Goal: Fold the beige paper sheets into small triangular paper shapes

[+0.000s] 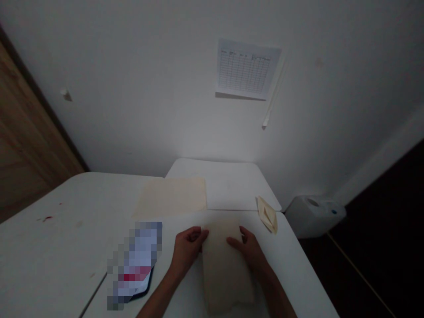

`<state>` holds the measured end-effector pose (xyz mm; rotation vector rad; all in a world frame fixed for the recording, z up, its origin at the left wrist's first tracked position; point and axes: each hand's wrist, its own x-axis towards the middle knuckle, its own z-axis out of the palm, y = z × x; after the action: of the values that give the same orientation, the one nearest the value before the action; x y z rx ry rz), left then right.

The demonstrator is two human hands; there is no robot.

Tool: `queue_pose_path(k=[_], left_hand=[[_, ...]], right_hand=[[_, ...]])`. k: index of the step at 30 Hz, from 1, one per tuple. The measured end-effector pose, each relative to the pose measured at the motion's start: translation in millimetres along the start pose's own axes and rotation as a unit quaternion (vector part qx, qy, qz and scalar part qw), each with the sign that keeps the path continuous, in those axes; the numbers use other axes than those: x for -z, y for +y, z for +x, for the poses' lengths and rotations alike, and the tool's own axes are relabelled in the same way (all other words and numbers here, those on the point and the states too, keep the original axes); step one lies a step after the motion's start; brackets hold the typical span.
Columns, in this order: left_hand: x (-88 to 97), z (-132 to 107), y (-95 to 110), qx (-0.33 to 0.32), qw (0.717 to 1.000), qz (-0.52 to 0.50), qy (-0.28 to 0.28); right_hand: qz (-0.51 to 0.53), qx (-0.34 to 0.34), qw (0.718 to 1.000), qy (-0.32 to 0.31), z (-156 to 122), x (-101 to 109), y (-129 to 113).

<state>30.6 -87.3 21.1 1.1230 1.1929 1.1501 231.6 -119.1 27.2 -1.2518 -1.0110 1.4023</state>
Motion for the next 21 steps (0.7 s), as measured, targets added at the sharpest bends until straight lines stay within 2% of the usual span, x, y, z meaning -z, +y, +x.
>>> queue_pose_path(k=[6,10,15,21], left_hand=[[-0.5,-7,-2,0.028,0.998,0.017,-0.045],[-1.2,-10,2,0.010,0.997,0.044,-0.056],[-3.2,-11,4,-0.003,0.999,0.050,-0.022],[-5.0,-13,7,-0.004,0.998,0.056,0.012]], right_hand=[[0.036,-0.002,0.999,0.009,-2,3,3],[0.019,-0.001,0.999,0.034,-3,2,2],[-0.008,0.005,0.998,0.056,-3,2,2],[-0.012,0.006,0.998,0.056,-5,2,2]])
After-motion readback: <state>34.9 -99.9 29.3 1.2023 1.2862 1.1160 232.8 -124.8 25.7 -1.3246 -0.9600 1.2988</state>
